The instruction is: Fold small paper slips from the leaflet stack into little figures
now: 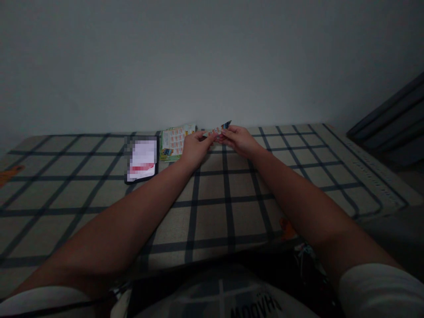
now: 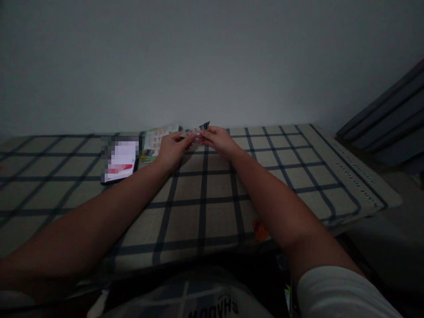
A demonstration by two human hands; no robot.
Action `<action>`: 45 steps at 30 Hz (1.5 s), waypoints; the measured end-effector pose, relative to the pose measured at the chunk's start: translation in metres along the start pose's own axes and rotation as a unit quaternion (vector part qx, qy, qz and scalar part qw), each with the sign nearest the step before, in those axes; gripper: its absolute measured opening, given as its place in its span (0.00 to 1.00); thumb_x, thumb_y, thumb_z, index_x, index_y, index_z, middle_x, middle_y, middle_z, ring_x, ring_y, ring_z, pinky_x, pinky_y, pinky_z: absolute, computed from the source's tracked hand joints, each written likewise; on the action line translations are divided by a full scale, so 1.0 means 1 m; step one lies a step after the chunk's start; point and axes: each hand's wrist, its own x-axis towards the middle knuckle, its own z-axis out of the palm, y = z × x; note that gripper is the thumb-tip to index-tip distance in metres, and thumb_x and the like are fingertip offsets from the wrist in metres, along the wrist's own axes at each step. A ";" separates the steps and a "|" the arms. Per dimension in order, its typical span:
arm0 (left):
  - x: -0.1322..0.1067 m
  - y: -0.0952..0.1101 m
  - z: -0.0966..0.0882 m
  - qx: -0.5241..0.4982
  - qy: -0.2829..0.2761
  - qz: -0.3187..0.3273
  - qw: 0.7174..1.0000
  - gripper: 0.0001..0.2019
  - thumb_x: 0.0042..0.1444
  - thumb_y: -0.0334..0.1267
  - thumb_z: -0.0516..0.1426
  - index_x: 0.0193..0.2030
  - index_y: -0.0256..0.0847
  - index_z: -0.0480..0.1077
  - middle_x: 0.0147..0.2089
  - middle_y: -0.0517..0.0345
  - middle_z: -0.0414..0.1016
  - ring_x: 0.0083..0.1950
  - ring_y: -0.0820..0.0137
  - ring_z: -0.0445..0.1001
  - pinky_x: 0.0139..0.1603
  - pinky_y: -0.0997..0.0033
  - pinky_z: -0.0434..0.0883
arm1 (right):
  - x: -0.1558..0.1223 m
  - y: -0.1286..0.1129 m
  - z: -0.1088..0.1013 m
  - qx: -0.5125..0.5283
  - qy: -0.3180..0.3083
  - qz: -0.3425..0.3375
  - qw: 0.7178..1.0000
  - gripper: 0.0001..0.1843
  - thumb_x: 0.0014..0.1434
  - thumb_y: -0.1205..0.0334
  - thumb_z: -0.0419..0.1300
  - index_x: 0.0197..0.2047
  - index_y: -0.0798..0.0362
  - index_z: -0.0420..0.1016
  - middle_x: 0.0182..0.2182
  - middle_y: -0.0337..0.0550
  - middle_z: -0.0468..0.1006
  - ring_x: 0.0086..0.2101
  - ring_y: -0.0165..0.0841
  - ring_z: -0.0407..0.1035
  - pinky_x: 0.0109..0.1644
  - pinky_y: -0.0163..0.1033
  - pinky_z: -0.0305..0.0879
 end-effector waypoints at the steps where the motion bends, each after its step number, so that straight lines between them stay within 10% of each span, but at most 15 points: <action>1: 0.000 0.000 0.000 -0.004 0.001 0.001 1.000 0.14 0.58 0.50 0.65 0.31 0.41 0.78 0.23 0.60 0.73 0.25 0.72 0.69 0.27 0.72 0.64 | 0.000 0.001 0.000 0.006 -0.002 0.001 1.000 0.15 0.57 0.51 0.74 0.34 0.53 0.77 0.34 0.42 0.82 0.37 0.30 0.77 0.53 0.40 0.76; 19: -0.001 -0.004 0.000 0.026 0.003 0.009 1.000 0.11 0.57 0.46 0.66 0.37 0.40 0.79 0.24 0.60 0.74 0.23 0.73 0.69 0.24 0.74 0.63 | 0.001 -0.001 -0.006 -0.098 -0.012 -0.015 0.995 0.16 0.51 0.54 0.77 0.30 0.54 0.78 0.32 0.43 0.84 0.36 0.32 0.78 0.49 0.41 0.77; 24: 0.000 -0.005 0.003 -0.057 -0.012 -0.001 0.998 0.18 0.58 0.44 0.65 0.52 0.39 0.79 0.26 0.59 0.76 0.24 0.73 0.71 0.21 0.78 0.66 | 0.003 -0.003 -0.010 -0.089 -0.017 -0.003 0.996 0.16 0.49 0.53 0.77 0.31 0.54 0.79 0.33 0.43 0.84 0.36 0.32 0.78 0.50 0.40 0.76; 33: 0.001 -0.012 0.004 -0.039 -0.043 0.017 0.998 0.23 0.62 0.47 0.63 0.61 0.40 0.77 0.35 0.54 0.81 0.30 0.72 0.76 0.24 0.78 0.71 | -0.003 -0.011 -0.004 -0.031 0.005 0.036 0.999 0.15 0.61 0.50 0.69 0.35 0.53 0.76 0.29 0.38 0.78 0.31 0.28 0.74 0.42 0.36 0.76; 45: -0.004 -0.011 0.007 -0.098 -0.094 -0.063 0.989 0.12 0.56 0.42 0.65 0.43 0.36 0.81 0.35 0.54 0.82 0.30 0.72 0.77 0.27 0.76 0.73 | -0.003 -0.015 -0.003 -0.326 0.008 -0.001 0.945 0.09 0.64 0.68 0.60 0.32 0.57 0.78 0.27 0.41 0.80 0.27 0.28 0.71 0.34 0.32 0.69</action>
